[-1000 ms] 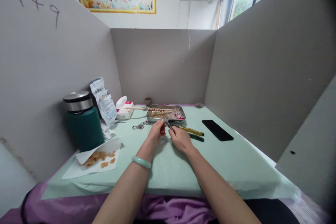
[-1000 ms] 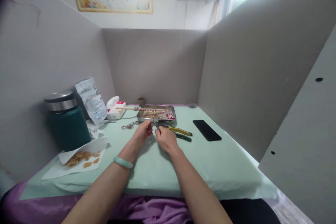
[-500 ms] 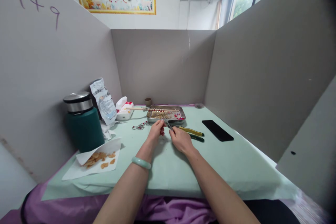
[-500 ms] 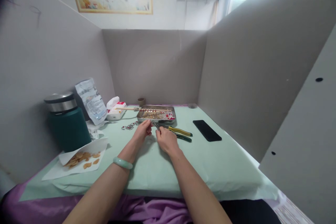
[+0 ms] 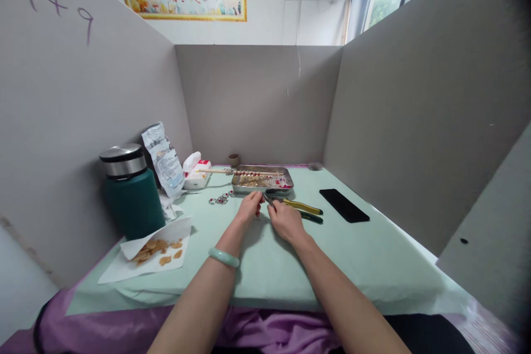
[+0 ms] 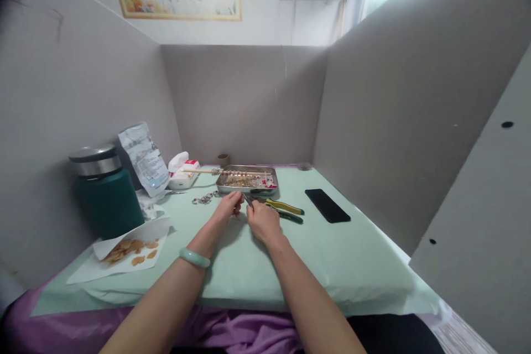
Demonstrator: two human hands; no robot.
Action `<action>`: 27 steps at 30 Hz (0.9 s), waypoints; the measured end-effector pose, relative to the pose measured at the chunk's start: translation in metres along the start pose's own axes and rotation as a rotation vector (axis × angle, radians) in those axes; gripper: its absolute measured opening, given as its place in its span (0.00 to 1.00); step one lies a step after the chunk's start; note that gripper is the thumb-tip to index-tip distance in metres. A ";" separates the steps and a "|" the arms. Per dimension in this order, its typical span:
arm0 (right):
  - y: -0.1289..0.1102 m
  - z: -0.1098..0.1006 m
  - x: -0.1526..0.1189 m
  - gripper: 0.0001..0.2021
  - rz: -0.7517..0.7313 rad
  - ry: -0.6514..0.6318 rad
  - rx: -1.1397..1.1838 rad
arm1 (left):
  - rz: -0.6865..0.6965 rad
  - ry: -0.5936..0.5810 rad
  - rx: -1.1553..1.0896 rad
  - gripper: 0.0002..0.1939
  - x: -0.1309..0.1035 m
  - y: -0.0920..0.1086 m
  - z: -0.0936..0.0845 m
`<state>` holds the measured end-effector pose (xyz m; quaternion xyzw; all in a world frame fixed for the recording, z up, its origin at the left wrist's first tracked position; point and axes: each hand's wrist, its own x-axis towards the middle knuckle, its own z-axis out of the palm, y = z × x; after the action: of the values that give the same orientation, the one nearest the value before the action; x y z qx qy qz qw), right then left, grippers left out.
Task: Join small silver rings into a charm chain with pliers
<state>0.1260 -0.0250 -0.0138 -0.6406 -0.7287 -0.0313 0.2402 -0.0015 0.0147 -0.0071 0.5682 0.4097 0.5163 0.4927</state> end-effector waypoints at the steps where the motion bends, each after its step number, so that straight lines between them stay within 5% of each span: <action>1: 0.000 0.001 0.000 0.17 0.002 0.002 -0.003 | 0.007 0.012 0.047 0.16 0.001 -0.001 0.000; 7: 0.003 0.001 0.003 0.17 0.008 -0.024 0.165 | 0.094 0.036 0.192 0.15 0.003 -0.003 0.000; 13: 0.009 0.001 0.008 0.15 0.042 -0.254 0.846 | 0.102 -0.083 0.012 0.13 0.004 -0.004 -0.003; 16: 0.010 0.003 0.008 0.13 0.086 -0.303 1.001 | 0.090 -0.080 -0.027 0.14 0.005 -0.005 -0.003; 19: 0.011 0.004 0.008 0.14 0.062 -0.253 0.902 | 0.073 -0.044 -0.032 0.14 0.004 -0.004 -0.003; 27: 0.009 0.002 0.003 0.16 -0.018 0.033 0.190 | 0.046 -0.011 -0.104 0.17 0.001 0.000 -0.003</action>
<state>0.1337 -0.0197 -0.0166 -0.6076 -0.7301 0.0250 0.3116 -0.0047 0.0158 -0.0073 0.5538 0.3666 0.5450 0.5118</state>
